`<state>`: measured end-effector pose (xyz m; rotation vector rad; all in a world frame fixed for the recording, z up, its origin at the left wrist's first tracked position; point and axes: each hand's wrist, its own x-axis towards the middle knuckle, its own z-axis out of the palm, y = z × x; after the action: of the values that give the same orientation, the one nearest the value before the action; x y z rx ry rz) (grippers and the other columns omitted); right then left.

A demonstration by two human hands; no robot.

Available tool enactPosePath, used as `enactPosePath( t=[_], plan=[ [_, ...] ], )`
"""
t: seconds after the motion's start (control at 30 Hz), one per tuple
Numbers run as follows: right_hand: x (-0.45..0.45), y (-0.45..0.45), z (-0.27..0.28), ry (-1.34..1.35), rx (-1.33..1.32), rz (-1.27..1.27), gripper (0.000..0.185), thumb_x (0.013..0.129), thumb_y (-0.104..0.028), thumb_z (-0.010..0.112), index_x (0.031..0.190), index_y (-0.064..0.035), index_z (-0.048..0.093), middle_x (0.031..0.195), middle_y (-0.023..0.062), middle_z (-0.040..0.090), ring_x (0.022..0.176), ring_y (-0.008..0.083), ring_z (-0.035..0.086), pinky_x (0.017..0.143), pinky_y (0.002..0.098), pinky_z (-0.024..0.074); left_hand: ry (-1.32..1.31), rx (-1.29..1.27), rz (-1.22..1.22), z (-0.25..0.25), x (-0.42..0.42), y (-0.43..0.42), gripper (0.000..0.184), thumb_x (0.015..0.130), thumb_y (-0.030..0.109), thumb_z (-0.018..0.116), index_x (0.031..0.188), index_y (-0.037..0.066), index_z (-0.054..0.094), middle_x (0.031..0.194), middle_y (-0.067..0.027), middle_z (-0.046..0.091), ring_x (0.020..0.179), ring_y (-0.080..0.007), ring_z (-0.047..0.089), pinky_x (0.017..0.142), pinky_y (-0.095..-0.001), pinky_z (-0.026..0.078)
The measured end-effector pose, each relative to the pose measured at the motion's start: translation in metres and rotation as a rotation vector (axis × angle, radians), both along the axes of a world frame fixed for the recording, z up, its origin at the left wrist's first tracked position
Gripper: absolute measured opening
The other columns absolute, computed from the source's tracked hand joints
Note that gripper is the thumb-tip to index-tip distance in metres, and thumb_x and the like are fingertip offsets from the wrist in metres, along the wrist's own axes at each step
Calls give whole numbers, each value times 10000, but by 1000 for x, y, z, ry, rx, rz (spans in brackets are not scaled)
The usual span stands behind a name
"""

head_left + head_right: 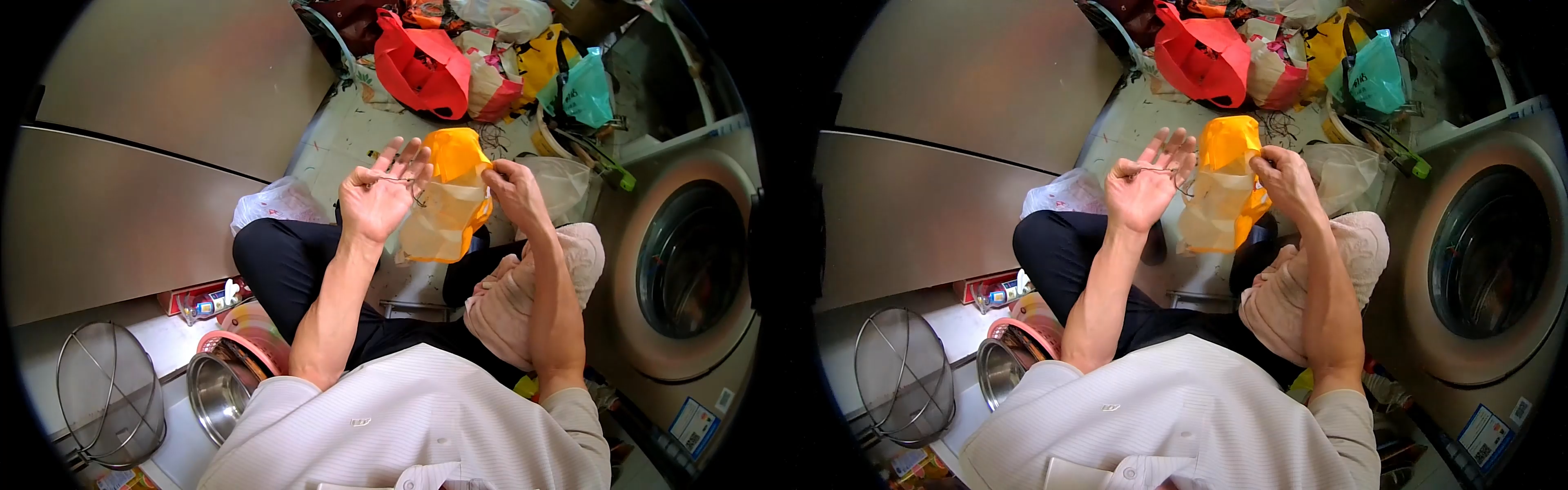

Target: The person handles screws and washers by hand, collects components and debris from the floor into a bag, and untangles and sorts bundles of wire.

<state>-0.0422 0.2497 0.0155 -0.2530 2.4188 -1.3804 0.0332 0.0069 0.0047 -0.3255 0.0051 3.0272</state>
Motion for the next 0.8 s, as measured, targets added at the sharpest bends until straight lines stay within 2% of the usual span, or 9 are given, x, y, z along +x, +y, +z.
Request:
enactPosePath(
  t=[0.07, 0.13, 0.17, 0.23, 0.33, 0.43, 0.53, 0.6, 0.8],
  plan=[
    [2, -3, -3, -7, -81, 19, 268, 936, -207, 600, 838, 42, 610, 657, 17, 499, 622, 96, 443, 580, 289, 387, 31, -9, -5, 7, 2, 3, 683, 717, 32, 549, 1384, -53, 433, 1474, -268, 420, 1431, -447, 340, 1194, -572, 319],
    [4, -6, -4, 11, -78, 26, 262, 936, -204, 599, 839, 39, 612, 655, 17, 498, 617, 95, 437, 576, 289, 384, 58, 36, -12, 15, 5, 5, 685, 710, -67, 497, 1390, -48, 422, 1484, -261, 418, 1454, -439, 318, 1209, -564, 310],
    [4, -8, -4, 29, -75, 32, 256, 936, -201, 599, 840, 36, 614, 653, 16, 497, 611, 95, 432, 571, 288, 380, 60, 35, -13, 19, 5, 6, 685, 710, -67, 497, 1390, -48, 422, 1484, -261, 418, 1454, -439, 318, 1209, -564, 310],
    [5, -10, -2, 2, -76, 34, 253, 936, -199, 599, 838, 34, 613, 650, 13, 492, 609, 94, 429, 568, 288, 376, 105, -110, -2, 25, 6, 8, 684, 716, -151, 407, 1388, -27, 450, 1466, -230, 460, 1432, -400, 383, 1189, -526, 366],
    [6, -12, 3, -19, -78, 46, 250, 934, -196, 599, 828, 30, 610, 644, 2, 482, 606, 90, 422, 562, 286, 368, 146, -213, 4, 32, 8, 7, 754, 711, -224, 342, 1425, -2, 434, 1497, -206, 451, 1455, -361, 372, 1197, -477, 370],
    [6, -12, 5, -54, -115, 45, 249, 931, -191, 598, 812, 27, 605, 639, -15, 472, 603, 84, 412, 556, 280, 358, 193, -299, -14, 39, 11, 6, 773, 737, -247, 321, 1454, 23, 424, 1523, -183, 439, 1460, -333, 378, 1198, -438, 375],
    [7, -14, 7, -99, -155, 37, 240, 926, -183, 596, 811, 27, 610, 645, -25, 471, 602, 77, 403, 553, 270, 349, 171, -331, 4, 45, 15, 8, 741, 762, -233, 337, 1465, -3, 382, 1540, -229, 398, 1462, -362, 367, 1203, -468, 369],
    [7, -15, 9, -101, -157, 40, 233, 923, -178, 594, 818, 28, 617, 653, -26, 474, 603, 73, 400, 554, 265, 345, 157, -340, -3, 47, 16, 7, 716, 790, -229, 338, 1469, -6, 376, 1540, -228, 400, 1458, -359, 375, 1198, -463, 379],
    [9, -17, 12, -84, -145, 56, 259, 906, -207, 589, 881, 43, 652, 691, 14, 543, 649, 91, 470, 604, 278, 401, 150, -362, -20, 46, 18, 7, 610, 880, -194, 355, 1463, -18, 394, 1530, -223, 421, 1440, -345, 406, 1185, -458, 397]
  ],
)
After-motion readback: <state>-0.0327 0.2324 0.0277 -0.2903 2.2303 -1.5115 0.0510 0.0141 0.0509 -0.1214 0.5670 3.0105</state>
